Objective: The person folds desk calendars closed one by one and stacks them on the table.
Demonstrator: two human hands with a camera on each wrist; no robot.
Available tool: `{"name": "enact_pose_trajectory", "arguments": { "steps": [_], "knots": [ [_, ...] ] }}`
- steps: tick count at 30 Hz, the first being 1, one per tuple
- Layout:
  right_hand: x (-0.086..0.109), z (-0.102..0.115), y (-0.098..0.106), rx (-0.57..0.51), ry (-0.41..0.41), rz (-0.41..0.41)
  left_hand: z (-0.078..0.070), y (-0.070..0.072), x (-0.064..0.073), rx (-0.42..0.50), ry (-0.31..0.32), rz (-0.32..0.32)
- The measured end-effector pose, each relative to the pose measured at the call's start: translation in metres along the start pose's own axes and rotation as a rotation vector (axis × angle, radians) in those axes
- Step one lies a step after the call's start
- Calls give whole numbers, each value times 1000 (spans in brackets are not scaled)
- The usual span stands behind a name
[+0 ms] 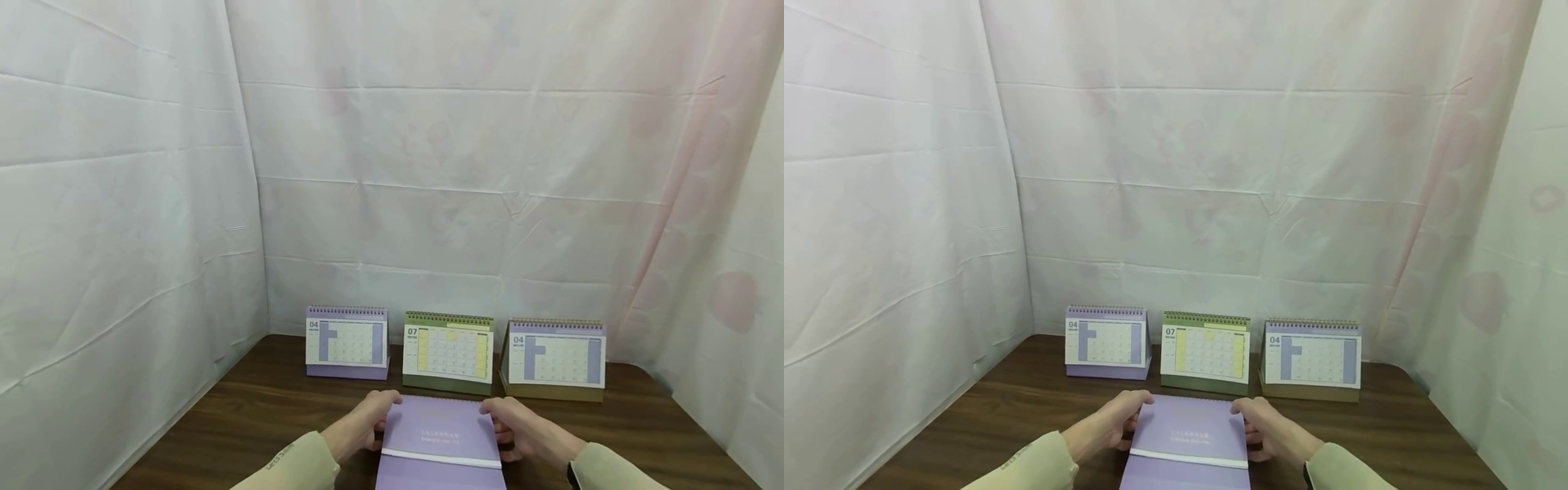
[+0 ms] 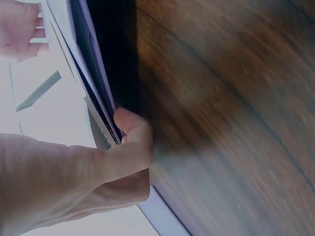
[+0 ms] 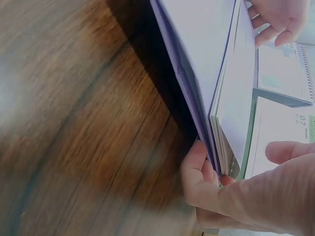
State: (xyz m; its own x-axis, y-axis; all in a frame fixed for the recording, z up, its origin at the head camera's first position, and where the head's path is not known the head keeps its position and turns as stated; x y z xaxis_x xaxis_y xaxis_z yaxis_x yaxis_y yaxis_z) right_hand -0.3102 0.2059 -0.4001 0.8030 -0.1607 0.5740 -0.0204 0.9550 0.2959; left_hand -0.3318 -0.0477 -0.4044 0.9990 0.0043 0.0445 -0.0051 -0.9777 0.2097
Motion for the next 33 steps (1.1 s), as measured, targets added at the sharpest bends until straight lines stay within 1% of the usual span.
{"name": "enact_pose_trajectory", "arguments": {
  "steps": [6,11,21,27,33],
  "knots": [
    [1,3,-5,7,19,7,-3,8,1,-5,-9,-10],
    [1,6,-9,3,29,6,-3,14,0,-23,-6,-13],
    [1,11,-18,1,42,10,-1,25,-2,-18,-1,-22],
    [2,13,-22,2,37,16,1,29,-2,-9,-9,-24],
    [4,16,-26,3,39,23,2,34,-3,-22,-5,-31]
  ]
}}
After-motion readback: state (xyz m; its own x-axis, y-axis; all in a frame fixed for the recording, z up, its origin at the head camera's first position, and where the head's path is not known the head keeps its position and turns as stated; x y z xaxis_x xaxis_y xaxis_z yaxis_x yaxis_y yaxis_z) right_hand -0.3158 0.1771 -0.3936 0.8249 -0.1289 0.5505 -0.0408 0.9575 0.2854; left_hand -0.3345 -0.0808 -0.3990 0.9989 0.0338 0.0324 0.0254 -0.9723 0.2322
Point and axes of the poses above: each hand's wrist, its own x-axis away from the middle knuckle, its own y-axis out of the back of the hand, z = x × y, the point moved 1 cm from there along -x, towards the middle knuckle, and after that the axes turned 15 degrees about -y, right-handed, at the moved point
